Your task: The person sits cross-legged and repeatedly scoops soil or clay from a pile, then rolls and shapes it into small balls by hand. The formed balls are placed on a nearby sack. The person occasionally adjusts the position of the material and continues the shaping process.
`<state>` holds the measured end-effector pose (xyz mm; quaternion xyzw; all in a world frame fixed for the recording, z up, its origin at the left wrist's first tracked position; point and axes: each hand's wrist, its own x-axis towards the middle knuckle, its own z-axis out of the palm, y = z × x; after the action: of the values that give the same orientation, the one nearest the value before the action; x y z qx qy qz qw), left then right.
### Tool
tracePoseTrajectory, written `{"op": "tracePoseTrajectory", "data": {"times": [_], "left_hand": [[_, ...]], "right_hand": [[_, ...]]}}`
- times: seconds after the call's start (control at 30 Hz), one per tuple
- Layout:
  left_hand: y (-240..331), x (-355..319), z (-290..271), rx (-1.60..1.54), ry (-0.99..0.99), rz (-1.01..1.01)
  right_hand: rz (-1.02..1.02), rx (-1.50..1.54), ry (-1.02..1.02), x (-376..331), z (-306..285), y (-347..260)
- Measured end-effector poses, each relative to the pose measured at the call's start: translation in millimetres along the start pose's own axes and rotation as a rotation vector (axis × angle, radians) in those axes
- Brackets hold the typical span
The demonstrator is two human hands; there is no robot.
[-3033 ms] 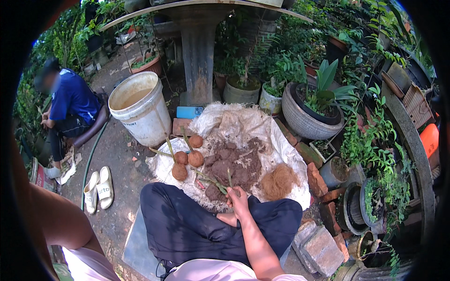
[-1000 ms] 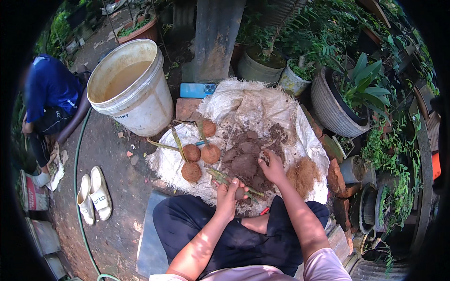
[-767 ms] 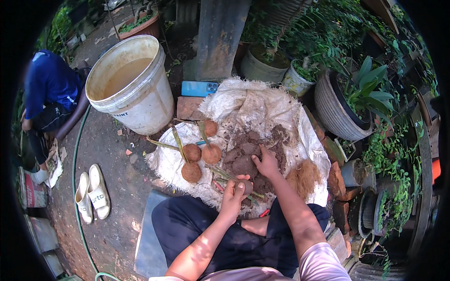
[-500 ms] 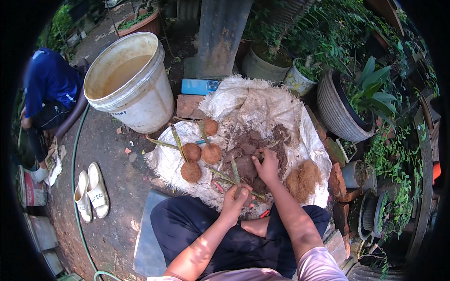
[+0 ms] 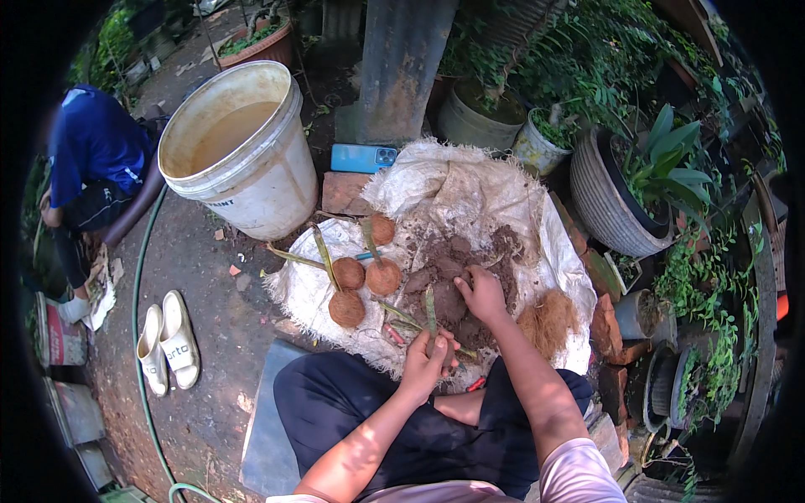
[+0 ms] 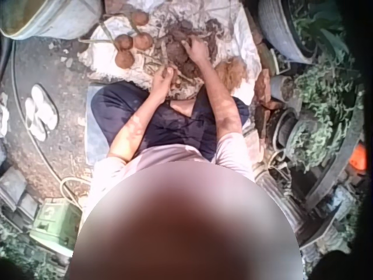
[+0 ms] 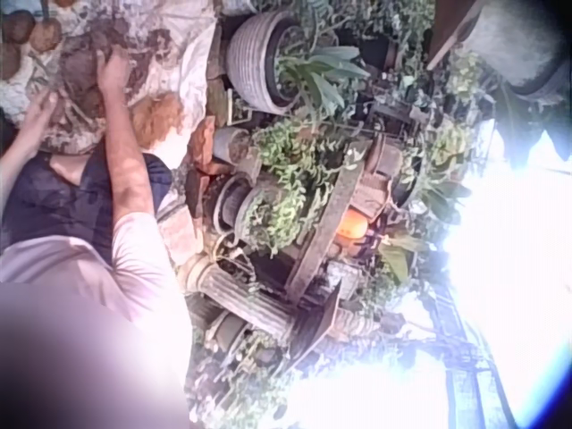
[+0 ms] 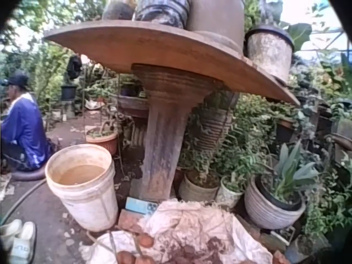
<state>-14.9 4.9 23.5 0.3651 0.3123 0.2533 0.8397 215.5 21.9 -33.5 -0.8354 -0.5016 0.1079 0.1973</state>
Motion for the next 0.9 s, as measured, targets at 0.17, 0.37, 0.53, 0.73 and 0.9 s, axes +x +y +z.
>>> {"op": "tracePoseTrajectory", "data": {"times": [0.17, 0.37, 0.53, 0.73, 0.9], "left_hand": [[-2, 2, 2, -0.122, 0.003, -0.095], [-2, 4, 1, -0.013, 0.058, -0.014], [2, 3, 1, -0.063, 0.068, -0.008], [3, 4, 1, -0.040, 0.130, 0.000], [1, 5, 1, -0.021, 0.147, 0.009]], "right_hand": [[0.116, 0.121, 0.035, 4, -11, -5], [0.117, 0.213, 0.163, 16, -13, -15], [-0.020, -0.126, 0.050, 5, -7, -26], [-0.085, -0.264, 0.030, -1, -7, -23], [-0.053, -0.340, -0.056, 0, -13, -28]]}}
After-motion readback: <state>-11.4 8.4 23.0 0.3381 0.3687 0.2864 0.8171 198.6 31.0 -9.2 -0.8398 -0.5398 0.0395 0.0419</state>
